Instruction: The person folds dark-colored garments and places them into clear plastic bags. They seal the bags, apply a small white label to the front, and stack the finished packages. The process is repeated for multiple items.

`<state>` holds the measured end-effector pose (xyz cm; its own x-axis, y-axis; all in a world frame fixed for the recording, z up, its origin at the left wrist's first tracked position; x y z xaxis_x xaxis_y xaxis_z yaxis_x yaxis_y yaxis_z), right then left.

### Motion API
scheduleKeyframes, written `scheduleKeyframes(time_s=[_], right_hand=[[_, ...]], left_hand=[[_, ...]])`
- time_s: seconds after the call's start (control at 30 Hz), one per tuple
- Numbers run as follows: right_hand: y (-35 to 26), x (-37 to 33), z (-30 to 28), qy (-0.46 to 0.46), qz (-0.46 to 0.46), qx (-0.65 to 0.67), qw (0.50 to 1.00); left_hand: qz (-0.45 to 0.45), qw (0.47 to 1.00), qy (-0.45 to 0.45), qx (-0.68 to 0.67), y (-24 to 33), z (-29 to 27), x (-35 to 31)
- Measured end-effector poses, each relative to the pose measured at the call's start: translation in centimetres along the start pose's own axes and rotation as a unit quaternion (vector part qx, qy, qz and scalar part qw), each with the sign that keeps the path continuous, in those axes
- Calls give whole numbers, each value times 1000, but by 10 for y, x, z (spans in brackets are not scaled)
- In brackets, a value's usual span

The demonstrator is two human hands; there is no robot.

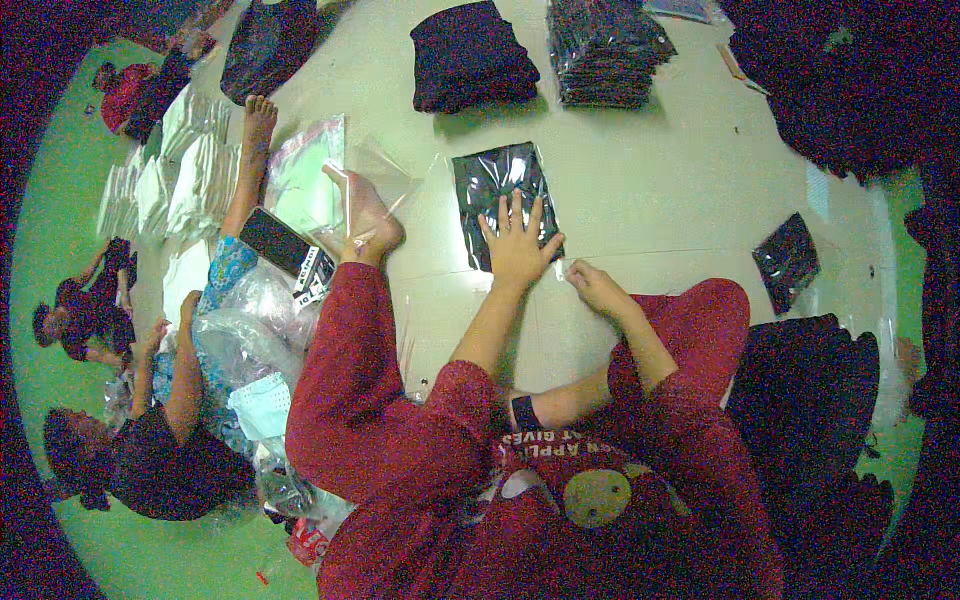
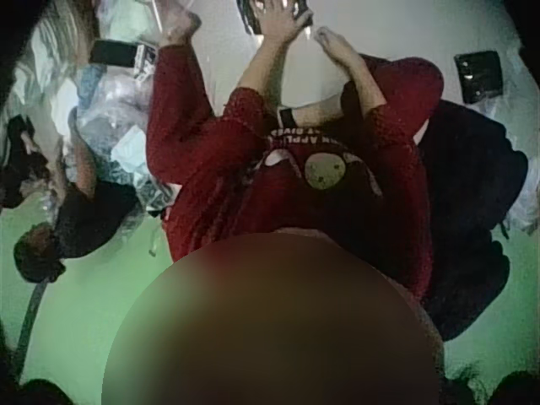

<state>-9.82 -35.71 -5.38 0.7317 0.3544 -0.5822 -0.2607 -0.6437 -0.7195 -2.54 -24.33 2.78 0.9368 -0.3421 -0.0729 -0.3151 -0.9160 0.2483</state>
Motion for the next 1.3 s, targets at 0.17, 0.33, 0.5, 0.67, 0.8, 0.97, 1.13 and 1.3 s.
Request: scheduleKeyframes(time_s=[0.17, 0.33, 0.5, 0.67, 0.8, 0.97, 1.13, 1.3], right_hand=[[-7, -5, 5, -8, -18, -69, 997], [-7, -11, 4, -69, 5, -97, 993], [-37, -18, -51, -13, -97, 101, 990], [-59, -8, -90, 56, -157, 28, 986], [-93, 21, -83, 50, -238, -67, 967], [-86, 64, -38, -5, -38, -262, 964], [-64, 73, -17, -45, 17, -210, 977], [-55, 71, -16, -33, -7, -267, 963]], left_hand=[[68, 993, 54, -77, -9, -18, 4], [140, 982, 27, -122, 20, 0, -48], [131, 984, 53, -110, 29, 4, -58], [114, 989, 7, -91, 28, 10, -53], [108, 989, -13, -96, 31, 14, -56], [124, 988, -17, -91, 32, 13, -55], [93, 992, 13, -81, 23, 7, -62], [-71, 988, -73, -119, -73, -34, -100]])
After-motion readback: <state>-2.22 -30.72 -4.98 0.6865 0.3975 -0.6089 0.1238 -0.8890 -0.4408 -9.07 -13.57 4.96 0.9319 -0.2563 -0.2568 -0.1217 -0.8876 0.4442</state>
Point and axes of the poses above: each hand's wrist, its own x-axis towards the middle knuckle, its own z-axis out of the palm, y = z × x, the point moved 10 cm from there along x, towards the middle knuckle, and after that the axes turned 15 degrees about -y, right-handed, at the moved point
